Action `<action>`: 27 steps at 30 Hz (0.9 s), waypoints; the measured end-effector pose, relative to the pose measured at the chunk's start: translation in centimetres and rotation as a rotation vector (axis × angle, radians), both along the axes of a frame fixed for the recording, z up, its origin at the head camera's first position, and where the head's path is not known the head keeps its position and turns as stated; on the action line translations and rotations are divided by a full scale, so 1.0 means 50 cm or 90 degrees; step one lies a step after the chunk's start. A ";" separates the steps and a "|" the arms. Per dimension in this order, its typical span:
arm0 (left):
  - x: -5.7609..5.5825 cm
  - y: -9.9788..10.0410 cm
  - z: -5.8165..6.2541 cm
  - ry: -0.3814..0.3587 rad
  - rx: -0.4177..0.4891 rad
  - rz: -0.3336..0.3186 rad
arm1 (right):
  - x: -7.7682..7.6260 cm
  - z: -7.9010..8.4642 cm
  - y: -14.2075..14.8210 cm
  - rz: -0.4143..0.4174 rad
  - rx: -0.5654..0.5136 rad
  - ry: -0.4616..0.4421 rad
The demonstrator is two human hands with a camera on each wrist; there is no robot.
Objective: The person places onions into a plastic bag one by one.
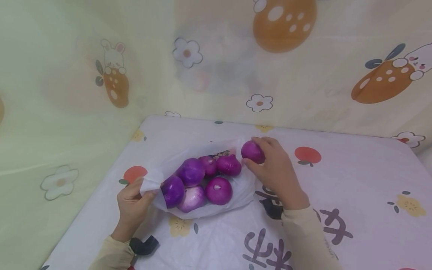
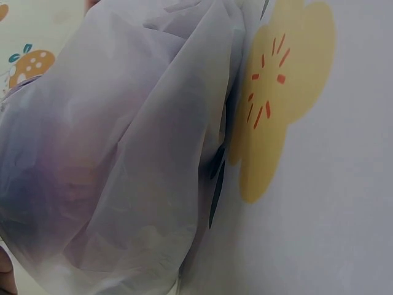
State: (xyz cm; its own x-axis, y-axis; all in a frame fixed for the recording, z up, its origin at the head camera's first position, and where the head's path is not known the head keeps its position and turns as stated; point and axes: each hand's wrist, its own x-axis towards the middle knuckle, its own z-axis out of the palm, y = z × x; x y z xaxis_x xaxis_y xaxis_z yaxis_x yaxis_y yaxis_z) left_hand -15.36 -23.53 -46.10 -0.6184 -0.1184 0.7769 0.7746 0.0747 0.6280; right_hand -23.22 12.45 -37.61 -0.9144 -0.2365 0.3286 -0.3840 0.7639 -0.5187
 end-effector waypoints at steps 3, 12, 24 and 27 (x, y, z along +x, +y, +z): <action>0.000 0.000 0.000 0.000 0.002 -0.001 | 0.002 0.001 -0.008 0.013 -0.004 0.004; 0.001 -0.001 0.000 0.004 -0.003 0.004 | 0.012 0.006 -0.037 0.048 -0.005 0.007; 0.000 0.000 0.000 0.006 -0.002 -0.001 | 0.023 0.005 -0.067 0.087 -0.017 0.024; 0.000 -0.001 0.000 0.005 -0.001 -0.003 | 0.024 0.002 -0.074 0.098 -0.020 0.029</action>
